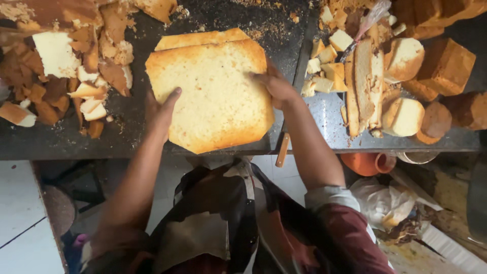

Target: The person trims the crusts and edges from bread slabs using a knife and turns them by hand.

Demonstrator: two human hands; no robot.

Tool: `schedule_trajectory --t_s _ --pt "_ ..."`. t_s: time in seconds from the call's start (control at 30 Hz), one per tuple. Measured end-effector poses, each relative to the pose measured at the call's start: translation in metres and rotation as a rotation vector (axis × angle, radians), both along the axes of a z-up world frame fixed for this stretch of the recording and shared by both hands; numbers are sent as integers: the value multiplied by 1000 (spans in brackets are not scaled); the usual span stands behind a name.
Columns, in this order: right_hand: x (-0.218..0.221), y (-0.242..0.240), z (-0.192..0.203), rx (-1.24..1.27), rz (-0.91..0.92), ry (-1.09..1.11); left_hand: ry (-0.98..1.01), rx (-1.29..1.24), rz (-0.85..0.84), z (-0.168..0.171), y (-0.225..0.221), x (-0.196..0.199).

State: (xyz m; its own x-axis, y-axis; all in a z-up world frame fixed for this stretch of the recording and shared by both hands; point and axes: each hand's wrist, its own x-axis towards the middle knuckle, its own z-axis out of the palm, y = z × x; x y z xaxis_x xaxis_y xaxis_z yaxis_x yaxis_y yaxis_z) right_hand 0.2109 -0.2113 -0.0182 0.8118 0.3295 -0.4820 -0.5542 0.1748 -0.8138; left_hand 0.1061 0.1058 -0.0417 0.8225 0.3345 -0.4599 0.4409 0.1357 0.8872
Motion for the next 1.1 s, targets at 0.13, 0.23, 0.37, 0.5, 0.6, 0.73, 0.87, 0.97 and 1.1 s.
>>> schedule_trajectory --t_s 0.13,0.23,0.37,0.5,0.6,0.73,0.87,0.97,1.1 --pt "-11 -28 -2 -473 2 -142 -215 923 -119 27 6 4" --pt "-73 -58 4 -1256 64 -249 -333 1238 -375 36 -1 50" --pt "-141 -76 -7 -1397 150 -407 -341 1262 -629 34 -34 132" --pt "-156 -82 -25 -1189 14 -350 32 1230 -870 28 -57 146" --pt "-163 -92 -35 -1029 -103 -291 -531 1430 -588 25 -83 125" --pt "-168 -108 -49 -410 -364 -23 -511 1203 -1069 34 -197 28" --pt "-167 -133 -42 -450 -263 -191 -769 1370 -1439 50 -234 2" --pt "-162 -147 -34 -429 -198 -172 -681 1476 -1619 55 -237 3" --pt "-158 -150 -28 -414 -166 -141 -673 1140 -1632 61 -230 10"
